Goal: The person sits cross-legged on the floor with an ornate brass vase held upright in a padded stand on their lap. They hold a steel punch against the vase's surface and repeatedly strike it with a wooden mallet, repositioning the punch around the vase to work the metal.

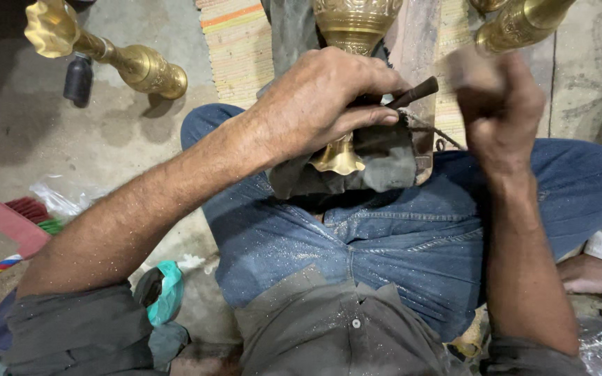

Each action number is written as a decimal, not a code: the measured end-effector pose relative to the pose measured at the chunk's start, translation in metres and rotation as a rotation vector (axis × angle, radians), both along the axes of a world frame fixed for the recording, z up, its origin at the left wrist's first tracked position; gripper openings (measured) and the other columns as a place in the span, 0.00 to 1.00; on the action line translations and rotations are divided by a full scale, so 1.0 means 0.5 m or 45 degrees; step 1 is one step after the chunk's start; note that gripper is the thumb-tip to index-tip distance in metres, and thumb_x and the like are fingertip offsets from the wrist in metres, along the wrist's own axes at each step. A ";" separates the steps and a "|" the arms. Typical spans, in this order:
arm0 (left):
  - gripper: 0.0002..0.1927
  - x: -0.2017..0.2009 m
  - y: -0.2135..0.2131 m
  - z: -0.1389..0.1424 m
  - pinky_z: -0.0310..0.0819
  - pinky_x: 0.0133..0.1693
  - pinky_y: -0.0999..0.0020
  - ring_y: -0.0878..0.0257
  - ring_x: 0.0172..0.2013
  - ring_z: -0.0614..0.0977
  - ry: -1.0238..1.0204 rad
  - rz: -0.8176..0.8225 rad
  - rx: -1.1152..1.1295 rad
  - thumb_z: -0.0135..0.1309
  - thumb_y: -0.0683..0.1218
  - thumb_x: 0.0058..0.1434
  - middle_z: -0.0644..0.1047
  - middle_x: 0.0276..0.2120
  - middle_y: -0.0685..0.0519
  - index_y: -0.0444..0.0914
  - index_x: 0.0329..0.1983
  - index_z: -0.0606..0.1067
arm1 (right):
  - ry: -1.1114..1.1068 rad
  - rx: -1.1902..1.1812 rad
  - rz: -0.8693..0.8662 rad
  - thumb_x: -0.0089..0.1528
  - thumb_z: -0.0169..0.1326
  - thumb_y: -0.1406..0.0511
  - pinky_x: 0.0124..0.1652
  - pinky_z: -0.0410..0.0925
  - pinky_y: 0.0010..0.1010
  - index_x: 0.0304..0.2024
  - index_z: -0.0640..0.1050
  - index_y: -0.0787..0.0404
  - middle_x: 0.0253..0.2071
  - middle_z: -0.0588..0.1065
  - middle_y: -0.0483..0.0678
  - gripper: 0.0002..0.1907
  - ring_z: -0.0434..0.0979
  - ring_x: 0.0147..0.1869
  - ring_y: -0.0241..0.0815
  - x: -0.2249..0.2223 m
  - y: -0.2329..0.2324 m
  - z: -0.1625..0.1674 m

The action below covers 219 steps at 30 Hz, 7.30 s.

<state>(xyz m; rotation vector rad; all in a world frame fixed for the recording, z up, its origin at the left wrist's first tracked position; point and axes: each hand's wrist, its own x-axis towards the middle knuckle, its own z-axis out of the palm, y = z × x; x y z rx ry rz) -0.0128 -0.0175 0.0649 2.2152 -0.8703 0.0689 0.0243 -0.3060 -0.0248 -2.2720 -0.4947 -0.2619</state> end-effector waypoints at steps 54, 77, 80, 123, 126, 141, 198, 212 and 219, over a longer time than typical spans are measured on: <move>0.18 0.010 0.012 -0.037 0.79 0.51 0.55 0.50 0.48 0.85 0.000 -0.229 -0.250 0.61 0.51 0.70 0.83 0.48 0.47 0.37 0.58 0.78 | -0.116 -0.095 -0.084 0.67 0.61 0.72 0.43 0.69 0.34 0.45 0.71 0.66 0.38 0.73 0.51 0.10 0.74 0.41 0.46 -0.095 -0.028 0.103; 0.19 0.009 0.015 -0.047 0.78 0.52 0.54 0.49 0.50 0.84 0.008 -0.231 -0.270 0.63 0.51 0.69 0.83 0.50 0.46 0.36 0.57 0.78 | 0.087 0.189 -0.169 0.68 0.63 0.74 0.41 0.70 0.34 0.43 0.71 0.66 0.39 0.74 0.54 0.12 0.73 0.37 0.48 -0.127 -0.028 0.135; 0.19 0.009 0.012 -0.045 0.79 0.52 0.54 0.50 0.50 0.84 0.006 -0.229 -0.258 0.62 0.51 0.68 0.83 0.50 0.47 0.37 0.57 0.78 | -0.225 -0.356 -0.042 0.65 0.63 0.76 0.48 0.72 0.37 0.42 0.73 0.68 0.41 0.76 0.54 0.10 0.78 0.43 0.51 -0.129 -0.064 0.114; 0.17 -0.003 0.038 -0.063 0.83 0.49 0.61 0.58 0.46 0.87 0.108 -0.316 -0.334 0.60 0.50 0.71 0.84 0.48 0.52 0.42 0.61 0.78 | -0.351 -0.340 -0.081 0.66 0.60 0.77 0.44 0.67 0.36 0.43 0.73 0.65 0.39 0.73 0.53 0.08 0.74 0.42 0.49 -0.120 -0.019 0.152; 0.18 -0.006 0.040 -0.057 0.83 0.49 0.61 0.59 0.45 0.87 0.116 -0.312 -0.356 0.60 0.50 0.71 0.84 0.47 0.53 0.42 0.61 0.78 | -0.084 0.045 -0.106 0.69 0.59 0.73 0.44 0.65 0.34 0.44 0.73 0.66 0.40 0.73 0.52 0.06 0.71 0.42 0.47 -0.121 -0.028 0.125; 0.17 -0.021 0.051 -0.044 0.81 0.50 0.60 0.55 0.47 0.86 0.083 -0.306 -0.402 0.62 0.51 0.72 0.83 0.48 0.51 0.42 0.61 0.78 | -0.068 0.052 -0.185 0.65 0.64 0.73 0.41 0.69 0.31 0.40 0.78 0.62 0.37 0.74 0.49 0.07 0.75 0.38 0.46 -0.125 0.022 0.192; 0.13 -0.177 0.000 -0.137 0.81 0.45 0.76 0.68 0.41 0.85 0.319 1.099 -1.332 0.60 0.39 0.71 0.84 0.40 0.51 0.32 0.57 0.77 | -0.069 -0.391 0.149 0.47 0.69 0.70 0.38 0.71 0.43 0.48 0.77 0.58 0.35 0.78 0.53 0.26 0.80 0.38 0.54 -0.235 0.161 0.137; 0.16 -0.136 -0.063 -0.118 0.84 0.44 0.75 0.67 0.42 0.86 0.290 1.016 -1.422 0.60 0.39 0.71 0.83 0.41 0.51 0.33 0.60 0.74 | 0.709 -0.449 0.491 0.53 0.67 0.61 0.45 0.77 0.44 0.58 0.71 0.61 0.46 0.80 0.57 0.33 0.84 0.47 0.51 -0.114 0.088 0.148; 0.17 -0.127 -0.075 -0.138 0.85 0.41 0.73 0.68 0.40 0.86 0.340 1.014 -1.517 0.59 0.40 0.70 0.83 0.40 0.51 0.32 0.61 0.73 | 0.182 -0.758 0.209 0.65 0.62 0.60 0.41 0.78 0.45 0.61 0.69 0.67 0.45 0.78 0.61 0.28 0.82 0.42 0.52 0.018 0.068 0.245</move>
